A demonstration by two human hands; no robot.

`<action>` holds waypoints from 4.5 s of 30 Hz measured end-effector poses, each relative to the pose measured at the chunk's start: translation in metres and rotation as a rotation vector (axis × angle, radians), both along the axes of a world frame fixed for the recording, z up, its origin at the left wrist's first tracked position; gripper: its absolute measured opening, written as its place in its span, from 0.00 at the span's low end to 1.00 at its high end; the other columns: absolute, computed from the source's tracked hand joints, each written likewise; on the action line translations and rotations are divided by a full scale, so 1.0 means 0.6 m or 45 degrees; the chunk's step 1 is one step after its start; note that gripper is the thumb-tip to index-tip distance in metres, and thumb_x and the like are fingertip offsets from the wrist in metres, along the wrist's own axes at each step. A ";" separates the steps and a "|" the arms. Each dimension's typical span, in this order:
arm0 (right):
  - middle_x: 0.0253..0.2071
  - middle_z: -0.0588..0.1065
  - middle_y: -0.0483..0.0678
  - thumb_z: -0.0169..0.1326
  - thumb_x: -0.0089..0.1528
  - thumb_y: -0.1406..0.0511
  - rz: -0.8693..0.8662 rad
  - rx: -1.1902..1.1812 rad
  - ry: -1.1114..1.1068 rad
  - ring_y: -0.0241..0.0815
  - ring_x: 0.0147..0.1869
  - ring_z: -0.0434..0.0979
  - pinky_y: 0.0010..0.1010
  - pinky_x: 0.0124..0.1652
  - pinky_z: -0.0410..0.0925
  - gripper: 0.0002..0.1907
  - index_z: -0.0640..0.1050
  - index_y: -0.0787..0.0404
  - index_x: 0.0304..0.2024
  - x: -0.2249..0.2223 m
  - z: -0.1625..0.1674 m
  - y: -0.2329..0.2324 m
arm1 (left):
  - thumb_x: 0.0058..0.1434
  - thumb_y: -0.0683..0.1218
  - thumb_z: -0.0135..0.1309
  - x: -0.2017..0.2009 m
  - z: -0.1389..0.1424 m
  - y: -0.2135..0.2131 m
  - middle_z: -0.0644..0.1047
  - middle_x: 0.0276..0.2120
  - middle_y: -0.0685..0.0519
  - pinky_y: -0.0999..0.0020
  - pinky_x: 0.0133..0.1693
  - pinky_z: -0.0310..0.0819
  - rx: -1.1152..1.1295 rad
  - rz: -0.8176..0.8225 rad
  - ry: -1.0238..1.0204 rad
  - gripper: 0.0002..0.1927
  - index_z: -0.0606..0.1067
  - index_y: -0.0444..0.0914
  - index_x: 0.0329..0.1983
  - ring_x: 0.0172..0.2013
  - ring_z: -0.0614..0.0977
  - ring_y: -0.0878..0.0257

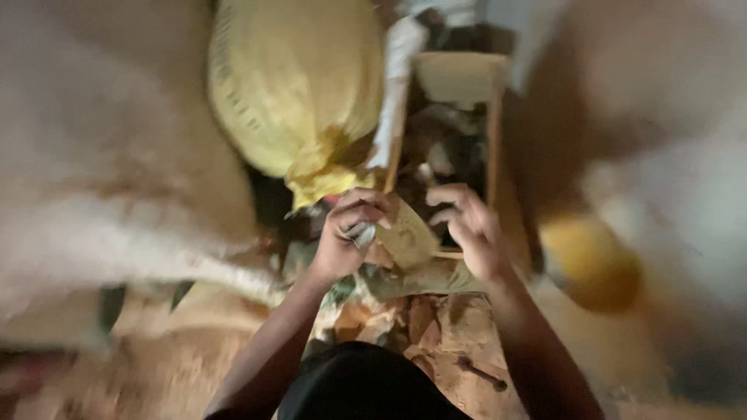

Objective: The person retrieves sandpaper from a cardboard box, walks to a wooden board, and sands the surface using hand-held sandpaper. The person repeatedly rubs the sandpaper across the board's surface to smooth it.

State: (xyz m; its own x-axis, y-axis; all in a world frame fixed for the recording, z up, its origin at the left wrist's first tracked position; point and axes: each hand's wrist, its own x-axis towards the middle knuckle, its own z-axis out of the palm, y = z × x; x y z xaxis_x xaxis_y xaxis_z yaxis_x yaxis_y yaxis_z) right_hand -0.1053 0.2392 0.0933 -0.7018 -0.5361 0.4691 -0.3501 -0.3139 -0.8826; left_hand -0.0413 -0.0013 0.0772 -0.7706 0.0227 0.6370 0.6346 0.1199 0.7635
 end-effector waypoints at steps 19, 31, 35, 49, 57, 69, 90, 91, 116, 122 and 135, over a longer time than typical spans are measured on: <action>0.33 0.77 0.42 0.58 0.60 0.76 0.237 0.344 -0.065 0.26 0.29 0.68 0.18 0.29 0.60 0.19 0.77 0.68 0.54 0.303 0.011 -0.244 | 0.56 0.25 0.55 0.447 -0.010 -0.135 0.72 0.52 0.49 0.66 0.51 0.78 0.517 0.517 0.084 0.12 0.75 0.34 0.35 0.44 0.79 0.62; 0.33 0.73 0.39 0.58 0.62 0.76 0.819 0.391 0.127 0.25 0.33 0.67 0.17 0.33 0.61 0.15 0.78 0.68 0.52 0.838 -0.034 -0.571 | 0.55 0.27 0.58 1.082 -0.051 -0.323 0.71 0.51 0.48 0.66 0.53 0.70 0.467 1.227 0.326 0.13 0.71 0.36 0.33 0.51 0.74 0.60; 0.34 0.73 0.39 0.58 0.62 0.76 1.031 0.464 0.124 0.26 0.33 0.68 0.17 0.33 0.62 0.16 0.78 0.69 0.52 1.002 -0.040 -0.681 | 0.58 0.28 0.53 1.259 -0.075 -0.362 0.70 0.50 0.49 0.68 0.46 0.74 0.635 1.390 0.293 0.11 0.70 0.36 0.36 0.45 0.75 0.64; 0.35 0.75 0.42 0.57 0.63 0.76 1.664 0.522 0.303 0.27 0.36 0.72 0.19 0.37 0.67 0.12 0.80 0.69 0.49 1.388 -0.065 -1.197 | 0.67 0.33 0.52 1.629 -0.152 -0.657 0.68 0.52 0.49 0.75 0.39 0.65 0.780 2.096 0.477 0.08 0.71 0.38 0.34 0.36 0.68 0.71; 0.53 0.75 0.54 0.53 0.58 0.77 2.144 -0.168 0.747 0.44 0.58 0.77 0.33 0.56 0.73 0.22 0.76 0.67 0.55 1.595 -0.036 -1.492 | 0.64 0.33 0.53 1.793 -0.115 -0.839 0.70 0.52 0.49 0.74 0.44 0.66 0.698 2.539 0.467 0.07 0.70 0.38 0.35 0.42 0.70 0.67; 0.45 0.80 0.56 0.55 0.68 0.70 2.347 1.284 -0.562 0.43 0.44 0.80 0.36 0.46 0.73 0.13 0.76 0.77 0.51 2.128 -0.178 -1.724 | 0.58 0.41 0.63 2.285 -0.202 -1.064 0.75 0.26 0.58 0.75 0.28 0.68 1.620 2.532 -0.241 0.08 0.75 0.36 0.36 0.25 0.75 0.71; 0.46 0.79 0.54 0.51 0.66 0.73 2.146 1.234 -1.063 0.44 0.49 0.80 0.36 0.52 0.72 0.10 0.77 0.73 0.48 2.810 -0.194 -2.418 | 0.58 0.42 0.64 3.015 -0.137 -1.789 0.78 0.28 0.52 0.67 0.36 0.75 0.937 2.839 -0.565 0.09 0.77 0.34 0.37 0.30 0.79 0.64; 0.44 0.79 0.53 0.52 0.65 0.73 2.149 1.228 -1.002 0.43 0.47 0.80 0.35 0.50 0.72 0.09 0.77 0.73 0.47 2.832 -0.195 -2.458 | 0.57 0.43 0.65 3.034 -0.127 -1.827 0.78 0.28 0.50 0.65 0.37 0.75 0.741 2.958 -0.632 0.11 0.76 0.33 0.37 0.30 0.79 0.61; 0.28 0.75 0.41 0.63 0.58 0.74 1.553 0.918 0.115 0.27 0.30 0.70 0.22 0.30 0.64 0.04 0.79 0.67 0.35 3.479 -0.158 -3.491 | 0.68 0.44 0.58 3.675 -0.184 -2.967 0.75 0.30 0.54 0.71 0.33 0.65 1.374 1.803 -0.432 0.12 0.80 0.31 0.48 0.31 0.72 0.69; 0.30 0.78 0.43 0.63 0.57 0.74 1.635 0.919 -0.073 0.29 0.32 0.76 0.21 0.33 0.70 0.08 0.78 0.67 0.37 3.633 -0.154 -3.739 | 0.67 0.42 0.57 3.819 -0.164 -3.209 0.80 0.37 0.55 0.73 0.41 0.74 1.325 1.744 -0.250 0.12 0.80 0.31 0.50 0.37 0.77 0.71; 0.34 0.78 0.42 0.61 0.58 0.74 2.050 0.885 -0.089 0.27 0.37 0.76 0.21 0.38 0.71 0.08 0.79 0.69 0.41 4.042 -0.162 -4.474 | 0.66 0.47 0.57 4.207 -0.172 -3.867 0.72 0.21 0.60 0.75 0.21 0.59 1.391 1.975 -0.493 0.10 0.79 0.34 0.40 0.20 0.67 0.74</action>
